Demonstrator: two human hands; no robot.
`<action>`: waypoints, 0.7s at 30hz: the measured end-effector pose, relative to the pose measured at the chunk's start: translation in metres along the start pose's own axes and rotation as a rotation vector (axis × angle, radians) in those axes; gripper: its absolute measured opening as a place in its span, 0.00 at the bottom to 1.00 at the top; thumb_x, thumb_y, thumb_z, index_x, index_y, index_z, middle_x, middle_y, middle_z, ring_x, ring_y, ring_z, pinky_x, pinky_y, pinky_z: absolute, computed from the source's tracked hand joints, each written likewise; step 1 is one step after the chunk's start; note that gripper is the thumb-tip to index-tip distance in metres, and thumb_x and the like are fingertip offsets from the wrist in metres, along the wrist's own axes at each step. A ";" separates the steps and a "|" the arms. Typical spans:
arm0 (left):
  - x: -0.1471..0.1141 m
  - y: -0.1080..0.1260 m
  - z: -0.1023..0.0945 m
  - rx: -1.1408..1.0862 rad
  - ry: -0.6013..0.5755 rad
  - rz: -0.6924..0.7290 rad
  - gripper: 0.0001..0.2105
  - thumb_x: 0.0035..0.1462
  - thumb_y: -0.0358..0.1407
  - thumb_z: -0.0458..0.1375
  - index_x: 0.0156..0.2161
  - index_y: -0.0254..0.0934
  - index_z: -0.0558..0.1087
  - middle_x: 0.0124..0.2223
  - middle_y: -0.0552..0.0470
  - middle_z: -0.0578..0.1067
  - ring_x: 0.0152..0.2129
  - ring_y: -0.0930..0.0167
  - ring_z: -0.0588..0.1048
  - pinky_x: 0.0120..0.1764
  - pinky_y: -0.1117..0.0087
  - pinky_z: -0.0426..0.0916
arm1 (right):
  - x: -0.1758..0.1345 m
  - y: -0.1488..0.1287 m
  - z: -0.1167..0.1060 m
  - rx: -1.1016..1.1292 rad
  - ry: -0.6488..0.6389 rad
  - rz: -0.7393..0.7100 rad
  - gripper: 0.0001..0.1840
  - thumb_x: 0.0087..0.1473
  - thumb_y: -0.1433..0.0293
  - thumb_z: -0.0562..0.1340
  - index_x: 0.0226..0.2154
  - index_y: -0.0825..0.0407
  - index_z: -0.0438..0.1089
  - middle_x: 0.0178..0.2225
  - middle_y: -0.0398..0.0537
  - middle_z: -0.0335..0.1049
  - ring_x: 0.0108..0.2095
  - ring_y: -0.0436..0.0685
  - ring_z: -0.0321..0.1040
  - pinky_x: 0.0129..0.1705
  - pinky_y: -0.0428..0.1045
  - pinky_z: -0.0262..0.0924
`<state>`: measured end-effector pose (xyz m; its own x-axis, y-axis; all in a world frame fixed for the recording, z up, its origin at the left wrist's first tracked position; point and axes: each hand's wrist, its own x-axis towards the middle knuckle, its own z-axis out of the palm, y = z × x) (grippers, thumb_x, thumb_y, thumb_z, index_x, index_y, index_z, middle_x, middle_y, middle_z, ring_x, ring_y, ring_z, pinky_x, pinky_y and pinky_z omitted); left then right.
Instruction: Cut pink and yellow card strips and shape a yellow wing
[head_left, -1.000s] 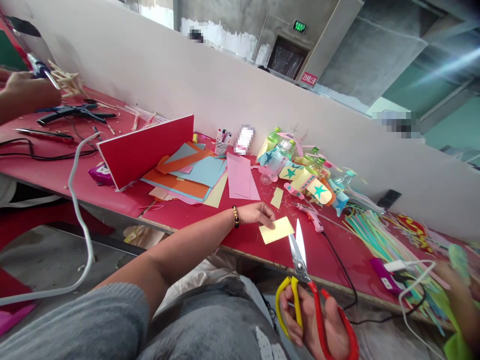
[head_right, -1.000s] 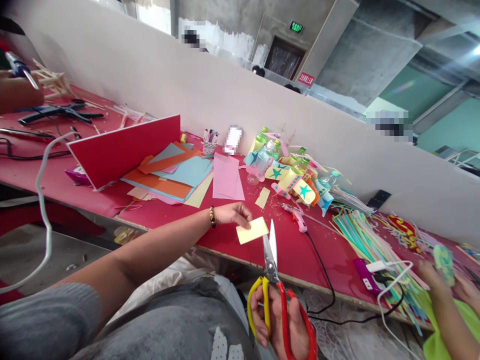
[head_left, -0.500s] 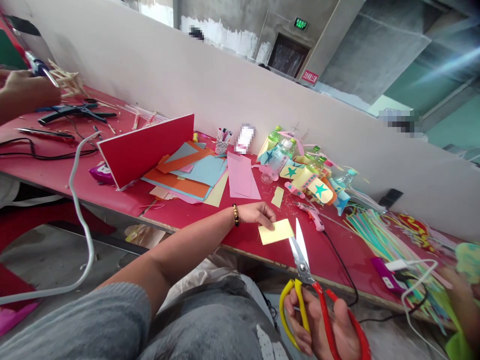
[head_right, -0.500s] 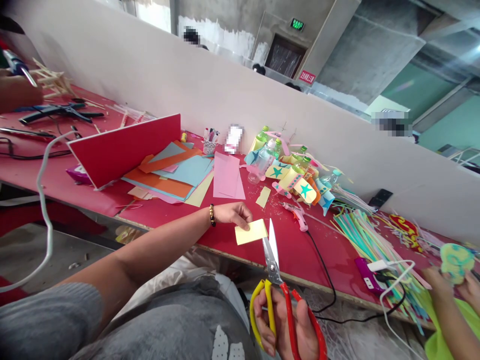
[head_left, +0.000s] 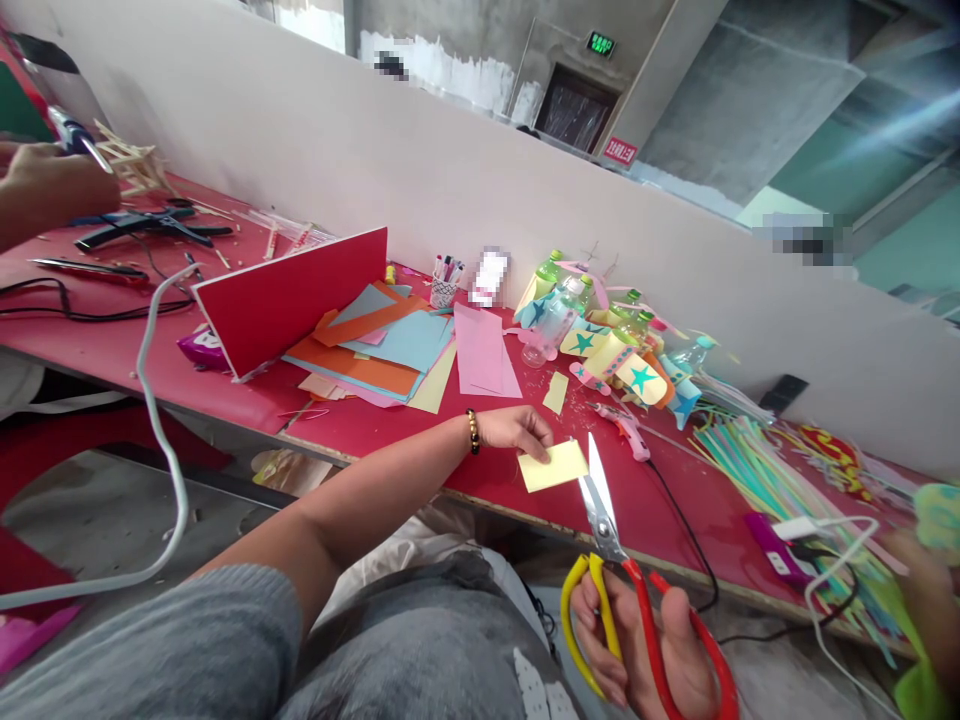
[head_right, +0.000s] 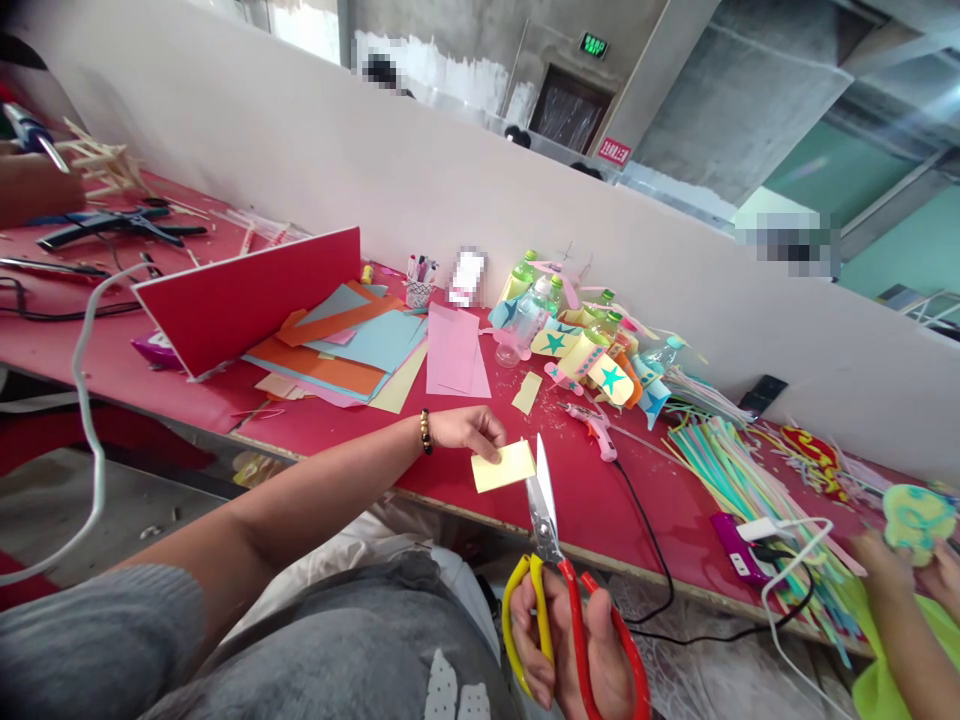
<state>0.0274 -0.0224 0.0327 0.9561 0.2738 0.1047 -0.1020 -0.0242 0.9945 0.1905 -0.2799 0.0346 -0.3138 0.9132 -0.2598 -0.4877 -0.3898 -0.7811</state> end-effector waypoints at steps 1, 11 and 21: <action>0.000 0.000 0.000 0.000 0.000 -0.004 0.12 0.39 0.39 0.69 0.28 0.31 0.77 0.21 0.54 0.71 0.18 0.77 0.65 0.24 0.75 0.59 | 0.000 0.000 0.001 0.011 -0.002 0.001 0.38 0.41 0.35 0.52 0.32 0.53 0.65 0.28 0.43 0.59 0.16 0.42 0.46 0.15 0.42 0.47; 0.000 0.001 0.000 0.010 -0.001 -0.001 0.13 0.38 0.40 0.68 0.25 0.30 0.76 0.19 0.56 0.67 0.17 0.79 0.62 0.23 0.75 0.56 | 0.000 0.009 -0.010 0.102 0.002 -0.025 0.36 0.45 0.36 0.49 0.29 0.53 0.63 0.24 0.39 0.58 0.12 0.38 0.42 0.11 0.39 0.46; 0.000 0.000 -0.002 0.055 0.010 -0.038 0.13 0.38 0.41 0.68 0.25 0.31 0.76 0.20 0.55 0.69 0.19 0.77 0.64 0.25 0.74 0.57 | 0.000 0.007 -0.022 0.136 0.052 -0.099 0.33 0.48 0.38 0.47 0.27 0.51 0.62 0.21 0.36 0.57 0.09 0.36 0.37 0.08 0.37 0.41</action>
<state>0.0274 -0.0206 0.0326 0.9563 0.2847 0.0666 -0.0497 -0.0663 0.9966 0.2048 -0.2803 0.0166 -0.2173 0.9517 -0.2171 -0.6210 -0.3064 -0.7214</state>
